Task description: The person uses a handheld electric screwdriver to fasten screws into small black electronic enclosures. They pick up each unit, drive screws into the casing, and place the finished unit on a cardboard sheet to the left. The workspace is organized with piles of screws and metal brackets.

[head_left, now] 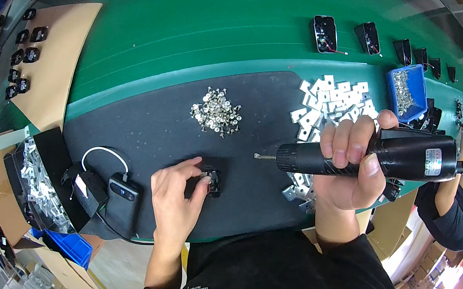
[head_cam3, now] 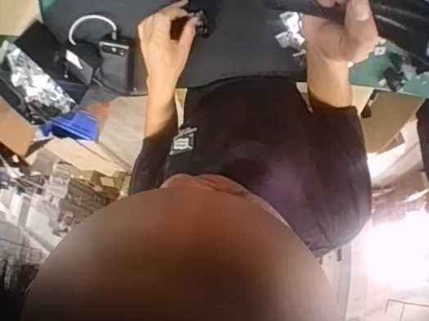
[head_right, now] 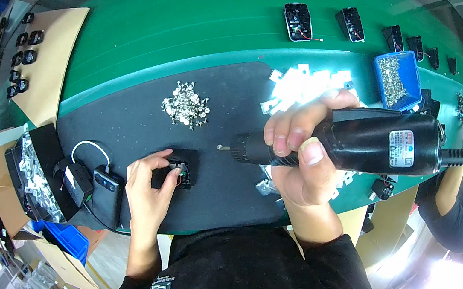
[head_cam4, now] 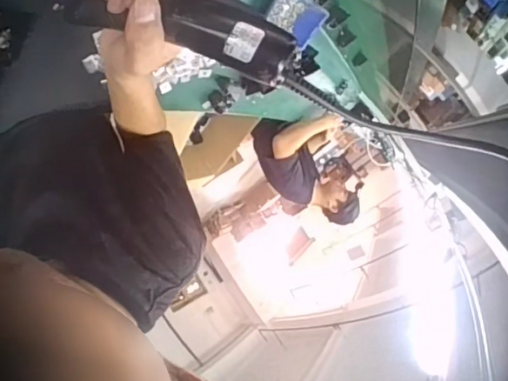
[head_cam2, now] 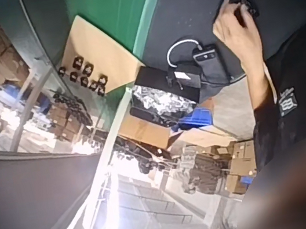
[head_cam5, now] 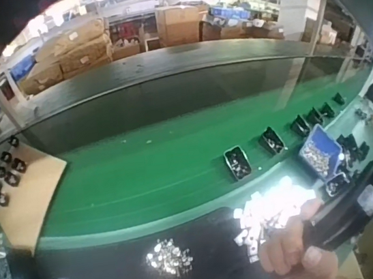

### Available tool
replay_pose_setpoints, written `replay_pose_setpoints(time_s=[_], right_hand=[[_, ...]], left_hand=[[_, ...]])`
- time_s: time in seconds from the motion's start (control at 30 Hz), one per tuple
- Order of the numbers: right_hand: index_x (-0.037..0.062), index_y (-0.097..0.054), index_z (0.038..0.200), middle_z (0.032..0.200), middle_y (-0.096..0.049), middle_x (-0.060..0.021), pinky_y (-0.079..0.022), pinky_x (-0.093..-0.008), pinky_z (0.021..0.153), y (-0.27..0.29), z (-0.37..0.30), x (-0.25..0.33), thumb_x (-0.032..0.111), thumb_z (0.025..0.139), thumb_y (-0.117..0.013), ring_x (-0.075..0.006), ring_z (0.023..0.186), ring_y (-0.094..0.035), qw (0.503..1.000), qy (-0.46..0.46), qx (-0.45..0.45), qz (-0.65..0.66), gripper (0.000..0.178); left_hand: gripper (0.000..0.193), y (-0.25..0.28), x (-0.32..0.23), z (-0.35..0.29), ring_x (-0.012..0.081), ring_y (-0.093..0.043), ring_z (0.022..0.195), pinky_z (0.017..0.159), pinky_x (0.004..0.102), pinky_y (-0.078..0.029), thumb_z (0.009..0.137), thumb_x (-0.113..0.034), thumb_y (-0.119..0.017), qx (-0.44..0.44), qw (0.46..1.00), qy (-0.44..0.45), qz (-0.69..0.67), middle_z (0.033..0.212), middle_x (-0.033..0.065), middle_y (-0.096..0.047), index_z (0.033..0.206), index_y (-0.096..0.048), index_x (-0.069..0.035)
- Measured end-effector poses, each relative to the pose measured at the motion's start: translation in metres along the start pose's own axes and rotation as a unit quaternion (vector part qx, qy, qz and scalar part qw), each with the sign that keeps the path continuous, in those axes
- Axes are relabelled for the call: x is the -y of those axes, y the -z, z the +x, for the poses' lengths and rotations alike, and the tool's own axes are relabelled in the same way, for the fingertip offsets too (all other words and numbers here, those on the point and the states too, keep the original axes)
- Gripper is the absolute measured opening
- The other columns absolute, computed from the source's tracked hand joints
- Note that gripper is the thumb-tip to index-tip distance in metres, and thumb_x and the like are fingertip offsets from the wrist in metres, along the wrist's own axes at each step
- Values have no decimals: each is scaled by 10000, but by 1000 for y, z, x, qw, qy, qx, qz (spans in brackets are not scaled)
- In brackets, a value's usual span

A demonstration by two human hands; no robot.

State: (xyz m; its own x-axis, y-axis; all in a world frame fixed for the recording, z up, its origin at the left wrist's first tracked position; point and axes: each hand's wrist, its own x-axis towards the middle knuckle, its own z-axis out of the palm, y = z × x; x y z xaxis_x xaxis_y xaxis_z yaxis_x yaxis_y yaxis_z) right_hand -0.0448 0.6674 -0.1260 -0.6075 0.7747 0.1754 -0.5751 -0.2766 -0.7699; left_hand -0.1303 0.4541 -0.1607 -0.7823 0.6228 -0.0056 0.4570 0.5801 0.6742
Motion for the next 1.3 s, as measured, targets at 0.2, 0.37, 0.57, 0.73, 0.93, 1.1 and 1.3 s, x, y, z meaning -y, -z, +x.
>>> replay_pose_setpoints(time_s=[0.2, 0.37, 0.57, 0.73, 0.93, 1.1, 1.3], right_hand=[[80, -388, 1227, 708, -437, 23, -387, -260, 593, -5, -2, -4, 174, 807, -608, -81, 604, -442, 999, -1, 23, 29, 484], [160, -416, 1232, 690, -452, 25, -415, -297, 587, -10, -4, 6, 266, 783, -694, -120, 575, -478, 998, -47, 27, 36, 539], [142, -405, 1199, 689, -459, 24, -416, -291, 580, -17, -5, 13, 276, 783, -722, -119, 576, -486, 994, -70, 50, 60, 540], [94, -390, 1217, 722, -466, 11, -412, -263, 582, -19, -6, 8, 156, 809, -632, -94, 596, -470, 989, -48, 87, 107, 478], [77, -402, 1204, 733, -480, 4, -417, -255, 591, -24, -6, 20, 131, 836, -631, -97, 616, -489, 980, -32, 108, 163, 437], [88, -414, 1180, 743, -507, -2, -439, -258, 605, -29, -4, 23, 99, 844, -638, -107, 644, -522, 972, -46, 119, 200, 404], [103, -429, 1160, 725, -535, 2, -475, -252, 596, -32, -3, 19, 99, 846, -642, -107, 648, -555, 962, -71, 153, 216, 380]], left_hand=[[269, -1, 8, 15, 233, -575, 848, 733, 338, -453, 693, -1, -690, 57, 997, 24, -56, 942, 110, -605, 955, -631, -17], [308, -3, -5, 17, 258, -557, 821, 755, 344, -429, 640, -49, -739, -38, 998, -57, -1, 968, 116, -593, 935, -651, -32], [307, 1, -26, 9, 165, -551, 674, 665, 301, -391, 591, -155, -820, -24, 991, -126, -24, 727, 15, -619, 859, -693, -73], [223, -10, -24, 16, 155, -571, 599, 610, 279, -408, 638, -61, -779, -2, 981, -166, -97, 762, 32, -675, 844, -692, -51], [182, -7, -18, 5, 157, -638, 642, 602, 265, -473, 688, 64, -716, 16, 958, -61, -280, 761, 76, -689, 854, -678, -1], [76, -10, -11, -7, 134, -596, 591, 688, 349, -543, 812, 44, -632, 55, 848, -18, -527, 690, 113, -646, 884, -617, 27], [97, -10, -9, -18, 159, -611, 577, 763, 388, -546, 819, -7, -662, 50, 812, -6, -581, 665, 112, -638, 887, -602, 27]])
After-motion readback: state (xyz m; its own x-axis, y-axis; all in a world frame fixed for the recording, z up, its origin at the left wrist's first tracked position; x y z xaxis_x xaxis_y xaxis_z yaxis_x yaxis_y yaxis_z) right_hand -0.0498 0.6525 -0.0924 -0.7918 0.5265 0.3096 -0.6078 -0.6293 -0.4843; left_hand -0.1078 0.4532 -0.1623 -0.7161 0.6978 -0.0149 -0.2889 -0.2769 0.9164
